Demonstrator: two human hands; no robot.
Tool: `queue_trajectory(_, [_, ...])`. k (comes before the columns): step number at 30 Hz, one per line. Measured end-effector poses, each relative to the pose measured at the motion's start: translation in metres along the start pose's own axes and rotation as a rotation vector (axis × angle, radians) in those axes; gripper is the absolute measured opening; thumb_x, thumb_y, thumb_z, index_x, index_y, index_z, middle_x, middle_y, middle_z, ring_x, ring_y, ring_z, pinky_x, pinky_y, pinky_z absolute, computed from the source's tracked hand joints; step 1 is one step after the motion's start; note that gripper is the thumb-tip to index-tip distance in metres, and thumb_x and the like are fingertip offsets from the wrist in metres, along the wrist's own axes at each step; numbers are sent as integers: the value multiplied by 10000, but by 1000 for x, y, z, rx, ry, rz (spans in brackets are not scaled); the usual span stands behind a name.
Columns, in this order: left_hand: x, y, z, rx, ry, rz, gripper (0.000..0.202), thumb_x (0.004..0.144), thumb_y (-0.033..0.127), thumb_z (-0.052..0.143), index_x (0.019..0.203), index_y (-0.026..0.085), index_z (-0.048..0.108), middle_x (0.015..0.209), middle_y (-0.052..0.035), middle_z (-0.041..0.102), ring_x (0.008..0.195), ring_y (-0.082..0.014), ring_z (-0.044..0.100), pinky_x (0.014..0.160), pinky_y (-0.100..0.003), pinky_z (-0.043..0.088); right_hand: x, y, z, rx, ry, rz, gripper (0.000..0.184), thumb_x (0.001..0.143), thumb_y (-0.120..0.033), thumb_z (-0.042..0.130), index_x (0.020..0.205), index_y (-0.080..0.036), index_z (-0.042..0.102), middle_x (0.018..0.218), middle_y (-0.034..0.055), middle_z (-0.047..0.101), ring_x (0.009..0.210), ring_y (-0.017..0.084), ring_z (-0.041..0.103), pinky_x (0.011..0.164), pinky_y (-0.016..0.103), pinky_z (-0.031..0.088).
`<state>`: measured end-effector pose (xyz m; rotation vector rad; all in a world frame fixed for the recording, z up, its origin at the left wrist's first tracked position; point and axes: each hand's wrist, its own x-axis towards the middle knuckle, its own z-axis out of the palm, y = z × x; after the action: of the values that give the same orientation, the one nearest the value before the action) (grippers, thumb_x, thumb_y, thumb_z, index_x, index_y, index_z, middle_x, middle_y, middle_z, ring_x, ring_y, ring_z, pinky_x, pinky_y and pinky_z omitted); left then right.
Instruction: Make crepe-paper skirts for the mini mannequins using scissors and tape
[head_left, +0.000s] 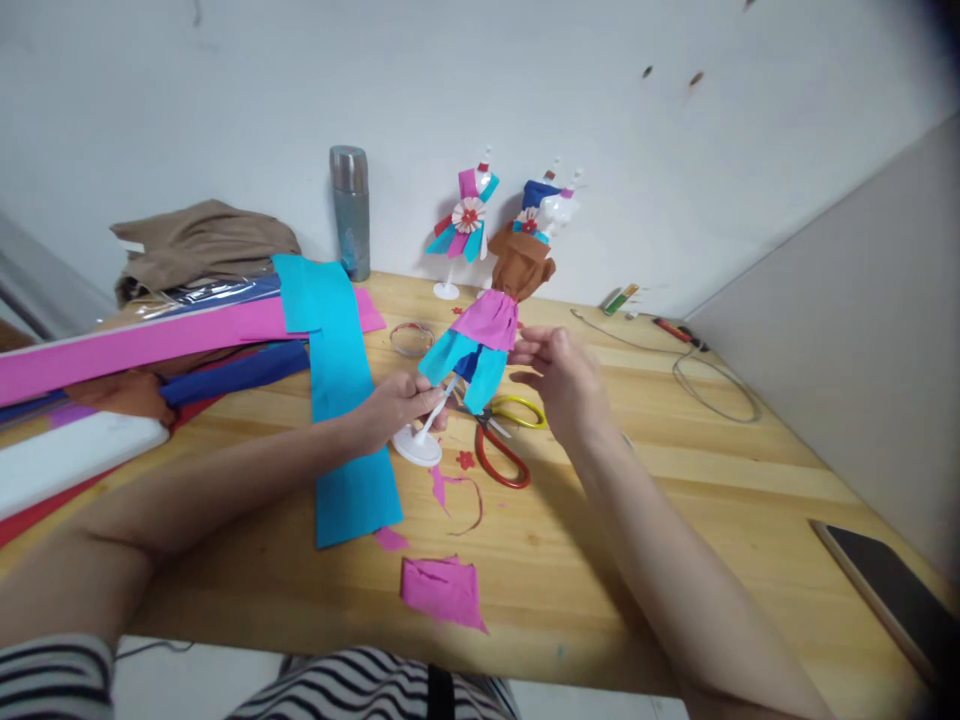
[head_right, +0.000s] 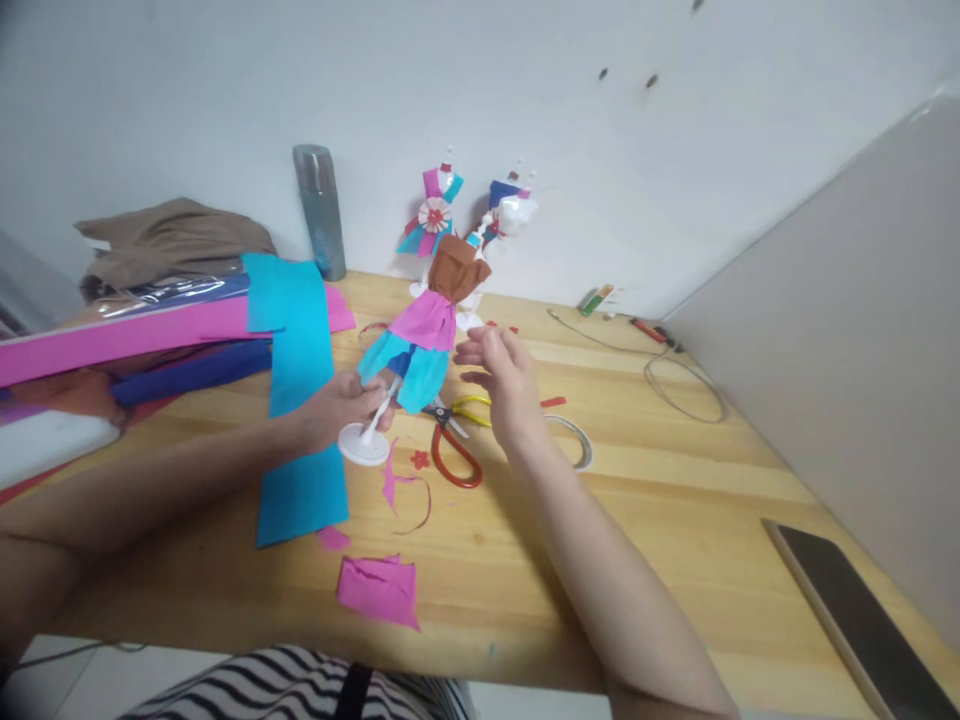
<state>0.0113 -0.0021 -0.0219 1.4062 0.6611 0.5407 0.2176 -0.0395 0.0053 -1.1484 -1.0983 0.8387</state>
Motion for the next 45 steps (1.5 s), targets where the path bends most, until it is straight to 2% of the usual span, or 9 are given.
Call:
queue_trajectory(2, [0,3,1,18,56,8,369,841,380,534,582,118,550,546,3,538,471,-61,436,483,-202,335,-10,0,7,-178,90,-207,257,790,-434,608,693,-206,538,634,-2,543,614,150,534,591,298,429])
queue_trajectory(5, [1,4,3,-14,123,-7,307,837,325,543,613,119,579,547,9,554,497,-67,469,503,-197,350,-29,-5,20,-504,-15,-492,118,797,-285,608,759,-208,528,671,-5,527,623,147,508,603,302,428])
queue_trajectory(10, [0,3,5,-67,136,-1,288,822,331,565,618,128,572,551,19,563,501,-62,487,512,-187,366,-40,-1,31,-994,-44,-858,344,760,-295,650,1042,-149,518,934,127,582,844,258,553,686,396,467])
queue_trajectory(14, [0,-1,4,-64,78,13,296,841,368,532,678,127,585,578,14,571,497,-61,481,498,-189,366,-36,5,28,-987,31,-845,105,779,-124,565,860,-185,537,782,65,586,733,209,550,643,350,446])
queue_trajectory(19, [6,-12,1,-69,131,7,279,821,406,553,761,136,586,636,7,587,553,-84,515,524,-208,383,-39,-6,31,-705,61,-682,145,801,-116,556,699,-200,494,628,-18,509,584,126,488,565,268,408])
queue_trajectory(23, [8,-16,-3,16,147,94,284,802,402,576,740,126,596,648,-9,596,578,-95,519,563,-225,391,-42,-7,36,-661,42,-627,163,800,-132,567,673,-195,487,609,-27,493,572,117,481,554,256,401])
queue_trajectory(30, [9,-17,-4,1,153,164,278,796,356,600,950,125,624,894,-66,676,776,-159,605,705,-279,462,-44,2,40,-738,9,-697,189,800,-147,585,650,-197,481,591,-20,516,541,122,488,530,261,394])
queue_trajectory(37, [13,-20,-8,72,135,192,189,794,319,594,849,140,615,761,-24,635,748,-158,563,684,-268,446,-49,-4,43,-652,-34,-601,203,794,-138,581,627,-190,477,583,-27,513,528,107,481,525,243,395])
queue_trajectory(45, [7,-22,-4,33,45,151,104,801,274,572,776,176,598,713,-3,607,719,-144,534,682,-257,426,-45,11,44,-783,-85,-716,182,844,-168,554,671,-192,505,618,8,549,567,138,515,540,271,408])
